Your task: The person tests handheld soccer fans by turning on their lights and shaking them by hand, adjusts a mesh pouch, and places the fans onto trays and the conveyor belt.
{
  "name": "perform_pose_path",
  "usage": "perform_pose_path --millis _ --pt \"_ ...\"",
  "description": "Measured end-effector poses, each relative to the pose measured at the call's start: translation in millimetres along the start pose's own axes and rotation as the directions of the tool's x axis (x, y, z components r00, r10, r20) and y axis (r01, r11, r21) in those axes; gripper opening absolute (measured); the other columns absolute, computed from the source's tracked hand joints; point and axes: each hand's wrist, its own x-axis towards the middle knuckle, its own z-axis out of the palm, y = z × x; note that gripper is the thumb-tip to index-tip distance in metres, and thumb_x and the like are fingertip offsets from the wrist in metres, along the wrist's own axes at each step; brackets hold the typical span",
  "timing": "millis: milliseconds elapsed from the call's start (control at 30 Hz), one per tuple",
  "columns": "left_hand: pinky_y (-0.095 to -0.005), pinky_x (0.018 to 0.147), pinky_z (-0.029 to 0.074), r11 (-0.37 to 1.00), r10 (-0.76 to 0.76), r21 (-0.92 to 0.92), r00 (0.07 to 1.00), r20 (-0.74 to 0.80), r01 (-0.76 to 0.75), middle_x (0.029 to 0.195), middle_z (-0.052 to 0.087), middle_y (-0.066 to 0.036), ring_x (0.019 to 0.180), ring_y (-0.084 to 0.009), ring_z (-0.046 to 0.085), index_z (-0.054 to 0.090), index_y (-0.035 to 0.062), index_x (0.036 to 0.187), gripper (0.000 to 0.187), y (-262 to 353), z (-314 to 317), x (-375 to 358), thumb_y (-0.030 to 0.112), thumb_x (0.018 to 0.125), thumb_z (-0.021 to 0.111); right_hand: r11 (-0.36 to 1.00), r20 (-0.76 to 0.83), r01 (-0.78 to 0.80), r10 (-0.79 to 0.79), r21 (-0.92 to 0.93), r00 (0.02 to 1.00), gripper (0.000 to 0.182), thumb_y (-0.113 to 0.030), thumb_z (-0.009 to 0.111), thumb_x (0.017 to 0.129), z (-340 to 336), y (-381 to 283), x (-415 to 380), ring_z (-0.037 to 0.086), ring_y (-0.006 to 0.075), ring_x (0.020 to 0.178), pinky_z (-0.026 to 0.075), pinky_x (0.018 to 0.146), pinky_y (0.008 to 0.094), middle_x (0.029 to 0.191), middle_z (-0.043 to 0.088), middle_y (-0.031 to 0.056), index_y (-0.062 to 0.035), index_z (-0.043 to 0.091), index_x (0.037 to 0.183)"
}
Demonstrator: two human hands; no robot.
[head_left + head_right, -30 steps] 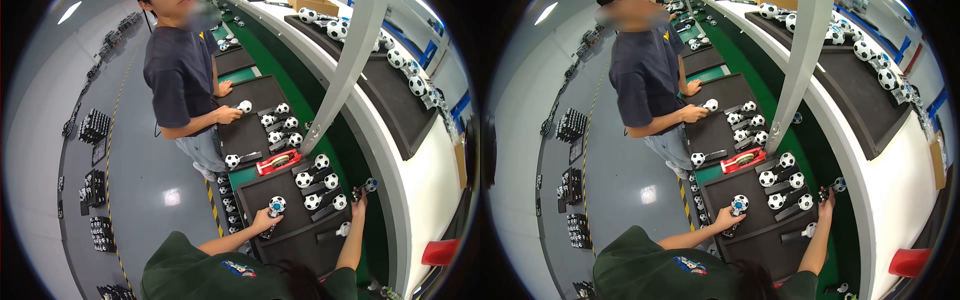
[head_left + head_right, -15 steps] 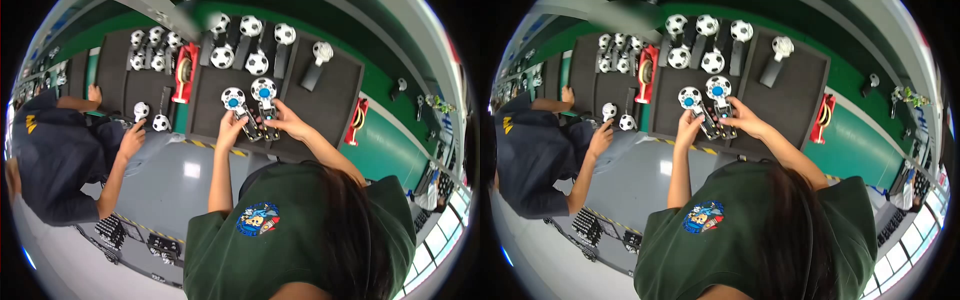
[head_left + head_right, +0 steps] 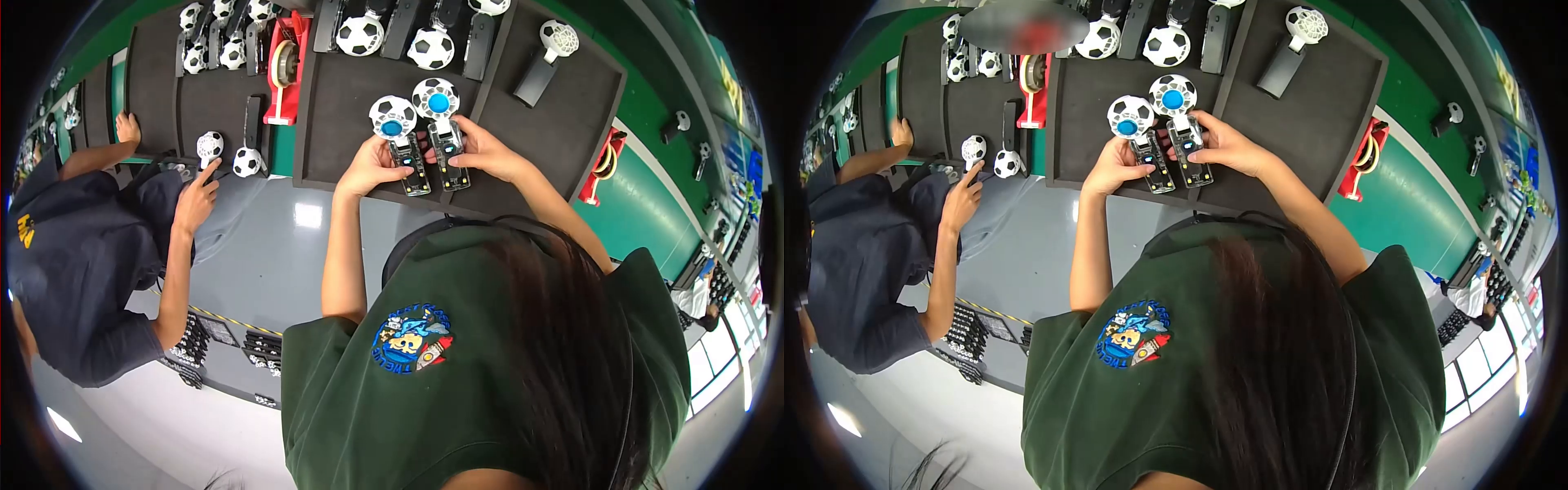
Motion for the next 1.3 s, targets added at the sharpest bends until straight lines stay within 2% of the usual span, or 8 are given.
perform_pose_path --millis 100,233,600,733,900,1300 --pt "-0.0275 0.084 0.051 0.999 -0.033 -0.012 0.999 0.009 0.033 0.12 0.06 -0.015 0.101 -0.0191 0.061 0.047 0.0009 0.125 0.064 -1 -2 0 -0.021 0.067 0.061 1.0 0.007 0.0 0.0 0.003 1.0 0.067 0.01 0.056 0.078 -1 2 -1 0.06 0.0271 0.106 0.047 0.092 0.0347 0.121 0.056 0.0165 -0.0028 0.029 0.138" --pt "-0.033 0.092 0.049 0.999 -0.026 0.024 1.0 0.007 0.026 0.124 0.057 -0.017 0.107 -0.0236 0.059 0.043 0.0012 0.133 0.073 -2 -2 1 -0.022 0.065 0.058 1.0 0.013 0.009 -0.009 -0.012 1.0 0.063 0.009 0.056 0.079 -4 7 -1 0.061 0.026 0.104 0.049 0.09 0.0331 0.122 0.056 0.0152 -0.0018 0.032 0.135" --pt "-0.0324 0.09 0.05 0.994 -0.012 0.105 1.0 -0.024 0.014 0.122 0.058 -0.017 0.105 -0.0234 0.06 0.044 0.0004 0.132 0.071 0 0 1 -0.022 0.066 0.058 0.999 0.021 0.015 -0.014 -0.03 1.0 0.066 0.009 0.057 0.079 -5 6 1 0.061 0.0265 0.105 0.049 0.09 0.0346 0.118 0.058 0.0172 -0.0009 0.029 0.137" --pt "-0.0277 0.085 0.052 0.998 -0.008 0.062 0.999 -0.033 0.01 0.118 0.061 -0.015 0.1 -0.0199 0.062 0.048 0.0002 0.127 0.065 2 4 2 -0.019 0.067 0.063 0.997 0.033 -0.002 0.005 -0.077 0.999 0.066 0.009 0.057 0.079 -7 5 1 0.061 0.0265 0.105 0.049 0.091 0.0347 0.118 0.058 0.0172 -0.0008 0.028 0.137" --pt "-0.0317 0.088 0.051 0.995 -0.01 0.098 1.0 -0.024 0.012 0.12 0.06 -0.017 0.102 -0.0228 0.061 0.045 -0.0007 0.13 0.068 -3 -2 1 -0.021 0.066 0.059 0.998 0.023 0.008 -0.007 -0.065 1.0 0.067 0.009 0.057 0.079 -7 7 1 0.061 0.0265 0.105 0.049 0.091 0.0348 0.119 0.058 0.0175 -0.0011 0.028 0.138" --pt "-0.0311 0.087 0.051 0.969 -0.032 0.245 0.999 -0.007 0.032 0.115 0.061 -0.014 0.098 -0.022 0.062 0.045 -0.0019 0.129 0.067 11 8 7 -0.017 0.066 0.061 0.994 0.031 0.006 -0.002 -0.113 1.0 0.067 0.01 0.057 0.078 -13 5 6 0.061 0.0259 0.105 0.049 0.091 0.0345 0.118 0.058 0.017 -0.0015 0.029 0.138"
